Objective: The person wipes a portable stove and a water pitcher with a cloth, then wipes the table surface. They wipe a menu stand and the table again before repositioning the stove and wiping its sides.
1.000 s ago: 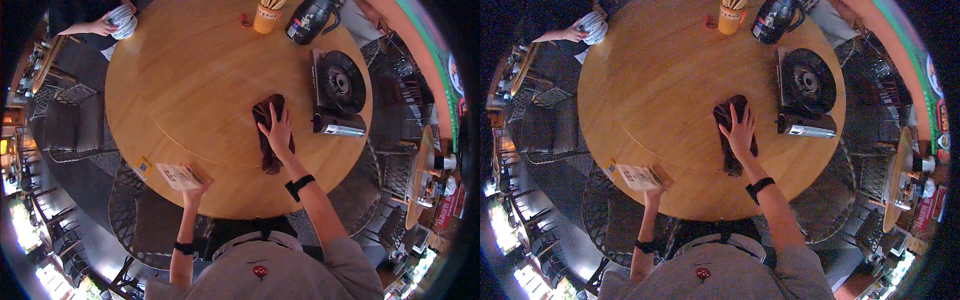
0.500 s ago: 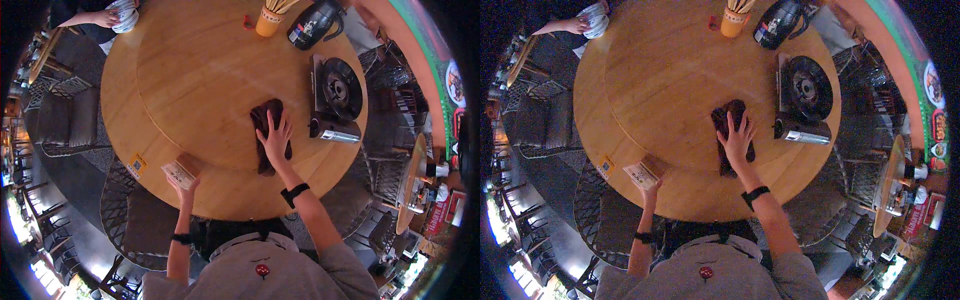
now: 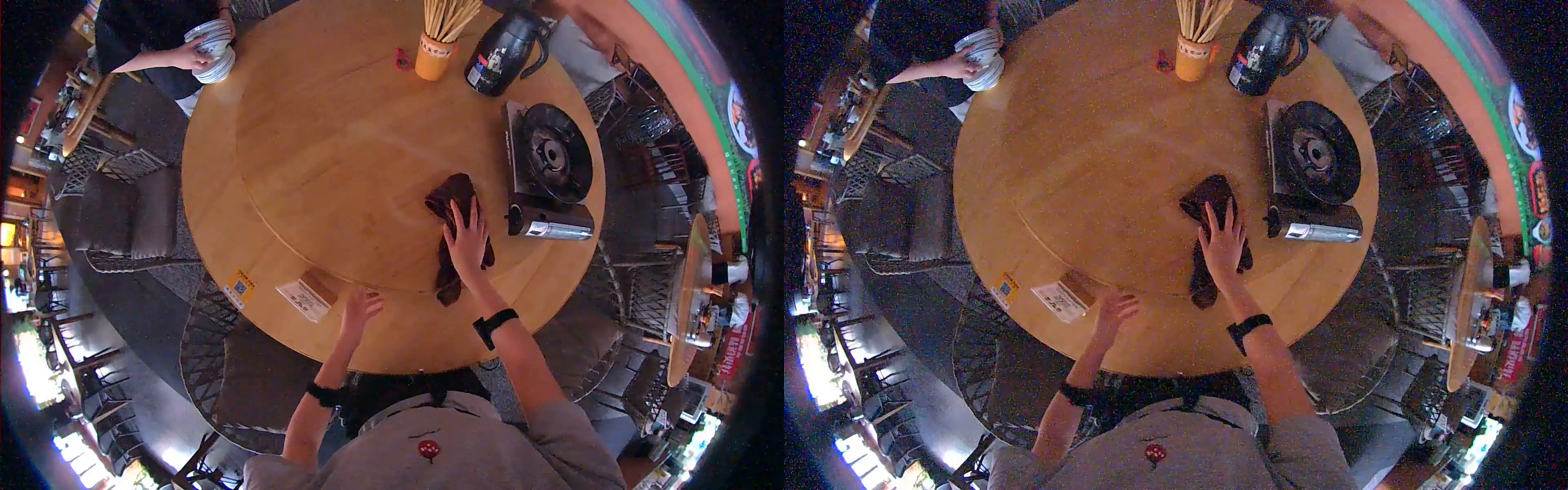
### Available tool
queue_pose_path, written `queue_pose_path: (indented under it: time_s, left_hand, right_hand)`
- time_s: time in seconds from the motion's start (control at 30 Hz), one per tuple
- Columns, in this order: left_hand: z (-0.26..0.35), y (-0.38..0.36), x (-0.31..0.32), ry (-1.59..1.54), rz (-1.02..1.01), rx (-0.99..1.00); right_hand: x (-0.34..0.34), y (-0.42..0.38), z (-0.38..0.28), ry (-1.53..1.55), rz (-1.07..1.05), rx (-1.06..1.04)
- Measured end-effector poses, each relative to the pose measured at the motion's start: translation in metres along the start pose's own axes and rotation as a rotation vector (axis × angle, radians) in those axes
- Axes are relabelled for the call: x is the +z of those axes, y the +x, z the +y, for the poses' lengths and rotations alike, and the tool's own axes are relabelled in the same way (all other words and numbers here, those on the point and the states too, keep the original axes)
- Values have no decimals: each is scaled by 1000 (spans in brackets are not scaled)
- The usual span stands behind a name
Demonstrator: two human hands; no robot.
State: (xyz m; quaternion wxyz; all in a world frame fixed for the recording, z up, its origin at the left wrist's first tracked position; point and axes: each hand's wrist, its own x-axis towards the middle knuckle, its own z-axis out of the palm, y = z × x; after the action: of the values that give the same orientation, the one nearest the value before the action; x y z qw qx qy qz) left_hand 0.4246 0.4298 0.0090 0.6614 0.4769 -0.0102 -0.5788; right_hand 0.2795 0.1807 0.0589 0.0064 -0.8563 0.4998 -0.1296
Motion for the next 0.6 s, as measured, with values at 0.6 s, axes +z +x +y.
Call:
queue_pose_path:
  time_s: [0.6]
  left_hand:
    - [39, -30, -40, 604, 38, -621]
  right_hand:
    - [-28, -140, -5, 353, -380, -804]
